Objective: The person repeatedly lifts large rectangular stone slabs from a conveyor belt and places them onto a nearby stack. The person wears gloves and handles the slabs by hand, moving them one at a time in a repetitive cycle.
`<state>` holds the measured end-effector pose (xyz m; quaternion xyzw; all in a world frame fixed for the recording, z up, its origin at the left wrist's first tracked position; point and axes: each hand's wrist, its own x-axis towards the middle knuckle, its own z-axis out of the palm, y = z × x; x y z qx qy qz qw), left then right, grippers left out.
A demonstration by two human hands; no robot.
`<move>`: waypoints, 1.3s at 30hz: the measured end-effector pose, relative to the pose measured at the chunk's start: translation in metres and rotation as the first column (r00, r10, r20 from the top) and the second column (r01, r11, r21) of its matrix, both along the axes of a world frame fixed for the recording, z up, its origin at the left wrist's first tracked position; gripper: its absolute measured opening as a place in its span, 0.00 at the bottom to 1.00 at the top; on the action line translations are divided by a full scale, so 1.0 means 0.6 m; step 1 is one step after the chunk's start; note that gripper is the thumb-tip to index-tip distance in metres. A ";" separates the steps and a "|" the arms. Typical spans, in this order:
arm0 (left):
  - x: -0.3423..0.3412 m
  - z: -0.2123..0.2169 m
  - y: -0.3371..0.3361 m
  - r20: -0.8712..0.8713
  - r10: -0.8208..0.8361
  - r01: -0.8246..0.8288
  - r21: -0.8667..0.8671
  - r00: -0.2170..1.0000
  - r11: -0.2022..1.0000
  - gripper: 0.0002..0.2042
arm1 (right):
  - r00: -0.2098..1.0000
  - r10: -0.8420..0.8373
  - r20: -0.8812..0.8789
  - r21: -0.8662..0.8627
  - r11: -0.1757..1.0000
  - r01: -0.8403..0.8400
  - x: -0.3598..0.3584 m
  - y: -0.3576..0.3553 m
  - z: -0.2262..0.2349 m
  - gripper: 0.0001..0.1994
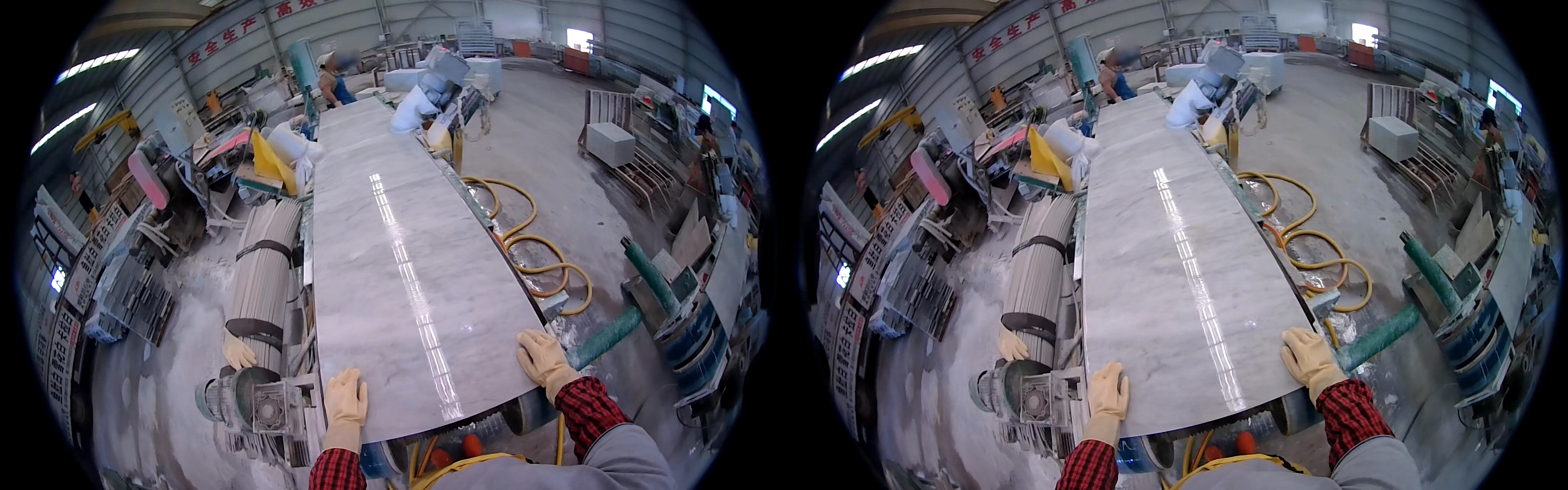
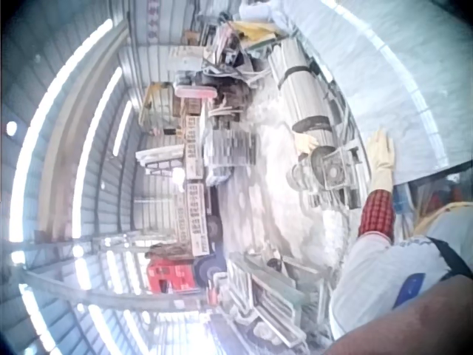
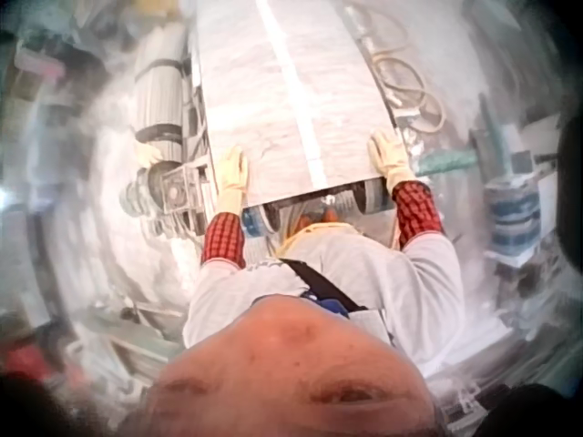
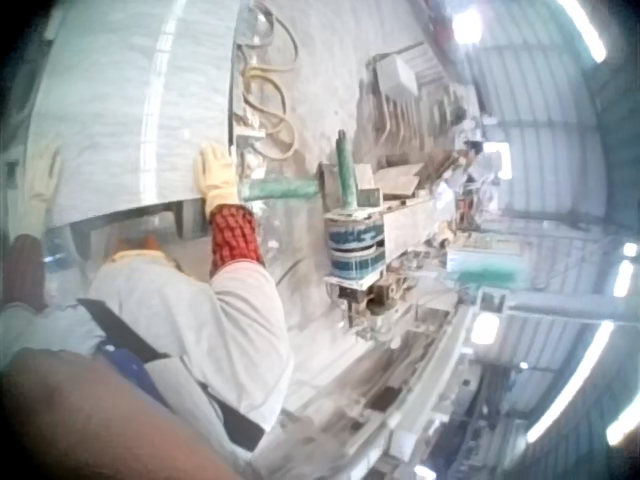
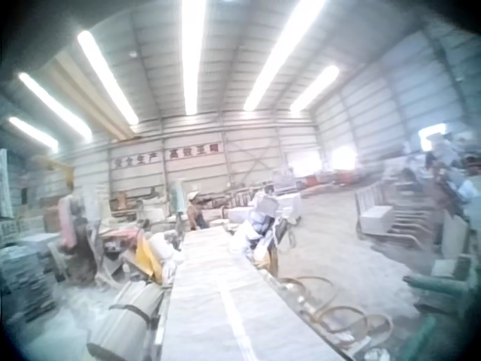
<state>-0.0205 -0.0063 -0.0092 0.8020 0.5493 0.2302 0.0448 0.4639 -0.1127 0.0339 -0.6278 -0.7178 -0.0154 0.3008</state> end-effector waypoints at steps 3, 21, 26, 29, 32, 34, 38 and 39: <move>0.014 0.011 0.009 0.002 0.026 -0.026 -0.056 1.000 0.998 0.20 | 1.000 -0.013 -0.004 0.020 1.000 0.013 0.003 -0.009 0.003 0.11; 0.023 0.045 -0.023 -0.277 0.048 -0.039 0.036 0.960 0.999 0.25 | 0.999 -0.037 0.036 0.032 0.999 0.036 0.034 -0.045 -0.058 0.15; 0.027 0.055 -0.026 -0.266 0.038 -0.048 -0.029 0.963 0.998 0.25 | 0.998 -0.039 0.048 0.078 0.996 0.035 0.027 -0.048 -0.054 0.15; 0.023 0.049 -0.026 -0.302 0.050 -0.048 0.013 0.952 0.999 0.25 | 0.998 -0.030 0.063 0.069 0.997 0.026 0.028 -0.045 -0.056 0.15; 0.024 0.054 -0.031 -0.258 0.033 -0.033 0.002 0.966 0.999 0.25 | 0.999 -0.034 0.039 0.086 0.996 0.031 0.027 -0.047 -0.054 0.15; 0.029 0.066 -0.044 -0.213 0.018 -0.012 0.032 0.977 0.999 0.25 | 0.998 -0.041 0.039 0.094 0.995 0.037 0.027 -0.047 -0.056 0.14; 0.034 0.078 -0.051 -0.208 0.005 0.005 0.049 0.978 0.999 0.23 | 0.999 -0.028 0.035 0.020 0.999 0.027 0.029 -0.050 -0.053 0.16; 0.034 0.077 -0.051 -0.209 0.005 0.009 0.065 0.978 0.998 0.23 | 0.999 -0.030 0.032 0.025 0.999 0.029 0.030 -0.050 -0.054 0.16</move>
